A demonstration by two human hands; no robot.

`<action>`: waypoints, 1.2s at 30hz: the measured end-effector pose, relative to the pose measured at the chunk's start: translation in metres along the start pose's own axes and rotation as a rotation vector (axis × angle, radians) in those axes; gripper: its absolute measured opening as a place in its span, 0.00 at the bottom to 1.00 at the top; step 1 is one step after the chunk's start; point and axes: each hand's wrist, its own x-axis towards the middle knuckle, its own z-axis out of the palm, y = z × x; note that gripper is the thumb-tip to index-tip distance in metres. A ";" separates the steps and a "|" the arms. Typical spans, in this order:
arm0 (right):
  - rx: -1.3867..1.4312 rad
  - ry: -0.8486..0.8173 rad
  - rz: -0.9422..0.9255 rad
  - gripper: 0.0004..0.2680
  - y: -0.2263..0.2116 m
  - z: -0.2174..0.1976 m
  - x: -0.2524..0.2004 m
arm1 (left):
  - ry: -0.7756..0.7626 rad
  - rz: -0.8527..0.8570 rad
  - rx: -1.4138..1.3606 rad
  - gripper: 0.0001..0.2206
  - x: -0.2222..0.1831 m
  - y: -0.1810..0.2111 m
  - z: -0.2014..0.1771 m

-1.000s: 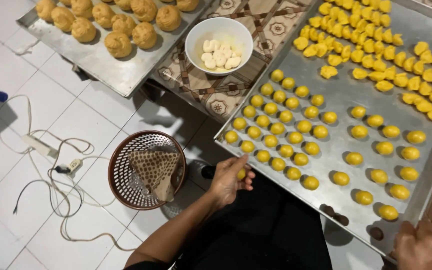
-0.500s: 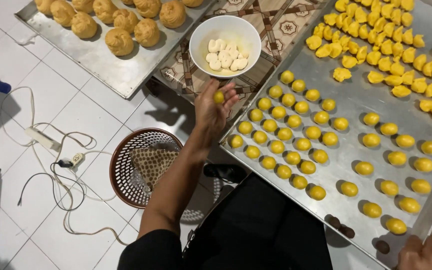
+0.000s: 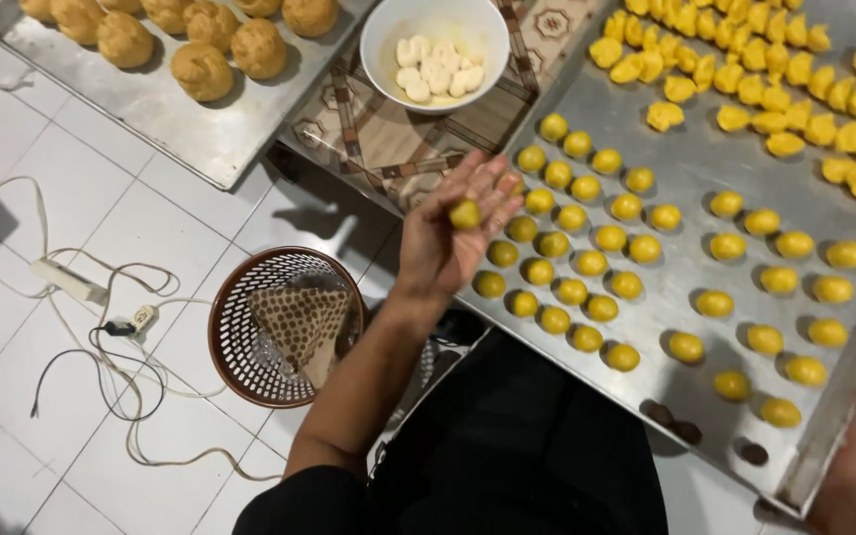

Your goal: Filling small pieces of dough with a white substance, rolling them into balls, and arranging them on a baking tray.

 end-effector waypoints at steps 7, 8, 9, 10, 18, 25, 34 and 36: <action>0.437 0.230 -0.266 0.29 -0.180 0.002 0.135 | -0.248 -0.291 -0.385 0.23 -0.084 -0.086 0.062; 0.438 0.237 -0.268 0.29 -0.189 0.010 0.137 | -0.252 -0.290 -0.381 0.23 -0.090 -0.099 0.056; 0.348 0.207 -0.320 0.25 -0.199 0.017 0.139 | -0.229 -0.313 -0.372 0.22 -0.096 -0.112 0.049; 0.260 0.178 -0.380 0.24 -0.211 0.025 0.144 | -0.207 -0.325 -0.363 0.21 -0.101 -0.122 0.042; 0.313 0.172 -0.505 0.23 -0.221 0.027 0.109 | -0.445 -0.024 0.107 0.26 -0.129 -0.112 0.065; 0.425 0.144 -0.611 0.20 -0.236 0.028 0.062 | -0.382 -0.297 -0.522 0.28 -0.117 -0.103 0.047; 0.477 0.062 -0.574 0.25 -0.217 0.038 0.045 | -0.290 -0.205 0.067 0.30 -0.127 -0.090 0.069; 0.458 0.108 -0.587 0.23 -0.222 0.032 0.054 | -0.355 -0.242 0.102 0.31 -0.135 -0.109 0.051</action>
